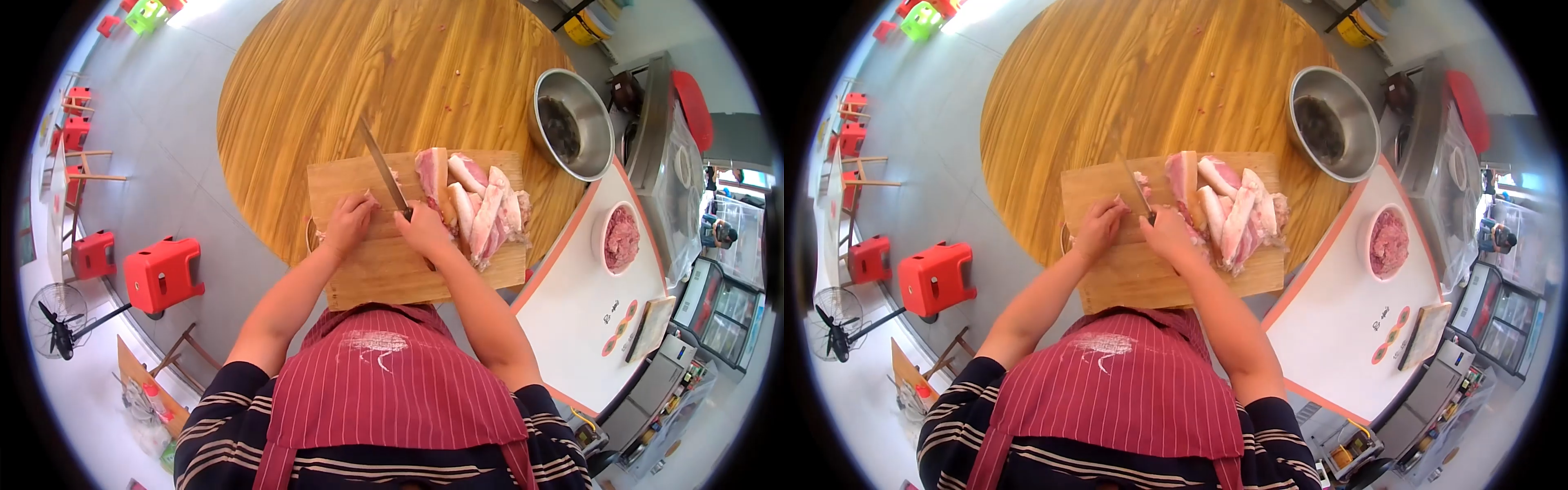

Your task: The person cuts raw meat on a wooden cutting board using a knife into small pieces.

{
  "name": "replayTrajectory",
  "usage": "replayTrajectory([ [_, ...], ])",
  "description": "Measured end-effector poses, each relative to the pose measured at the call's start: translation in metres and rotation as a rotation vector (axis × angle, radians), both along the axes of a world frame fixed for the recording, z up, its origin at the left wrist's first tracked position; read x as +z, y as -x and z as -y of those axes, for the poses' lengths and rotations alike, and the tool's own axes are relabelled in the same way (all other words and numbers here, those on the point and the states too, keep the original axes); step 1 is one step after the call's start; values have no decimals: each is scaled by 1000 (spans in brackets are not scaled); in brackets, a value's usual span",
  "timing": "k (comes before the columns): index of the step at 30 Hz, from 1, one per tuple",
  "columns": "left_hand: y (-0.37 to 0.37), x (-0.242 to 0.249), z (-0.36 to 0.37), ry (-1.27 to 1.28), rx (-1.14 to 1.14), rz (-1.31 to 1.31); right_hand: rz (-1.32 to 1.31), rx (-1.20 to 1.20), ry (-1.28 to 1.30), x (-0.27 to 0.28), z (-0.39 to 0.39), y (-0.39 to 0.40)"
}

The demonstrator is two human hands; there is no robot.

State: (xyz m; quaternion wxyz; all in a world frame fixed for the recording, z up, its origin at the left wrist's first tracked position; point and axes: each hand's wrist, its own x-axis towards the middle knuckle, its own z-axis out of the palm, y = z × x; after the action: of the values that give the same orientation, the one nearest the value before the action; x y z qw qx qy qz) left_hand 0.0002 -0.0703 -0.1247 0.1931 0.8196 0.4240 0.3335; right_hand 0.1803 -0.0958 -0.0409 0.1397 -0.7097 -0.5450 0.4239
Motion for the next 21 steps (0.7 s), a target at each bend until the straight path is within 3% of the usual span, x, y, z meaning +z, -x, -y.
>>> replayTrajectory([
  [3,-1,-4,3,77,47,-49,-7,118,-110,12,34,-2],
  [5,2,-2,2,71,24,-51,77,163,80,25,58,0],
  [8,1,4,-1,69,-23,-47,115,139,90,33,73,-2],
  [17,2,-18,1,15,-4,-35,13,190,-25,-25,-20,20],
  [21,4,-9,1,-34,-47,39,57,161,-90,-15,-9,6],
])
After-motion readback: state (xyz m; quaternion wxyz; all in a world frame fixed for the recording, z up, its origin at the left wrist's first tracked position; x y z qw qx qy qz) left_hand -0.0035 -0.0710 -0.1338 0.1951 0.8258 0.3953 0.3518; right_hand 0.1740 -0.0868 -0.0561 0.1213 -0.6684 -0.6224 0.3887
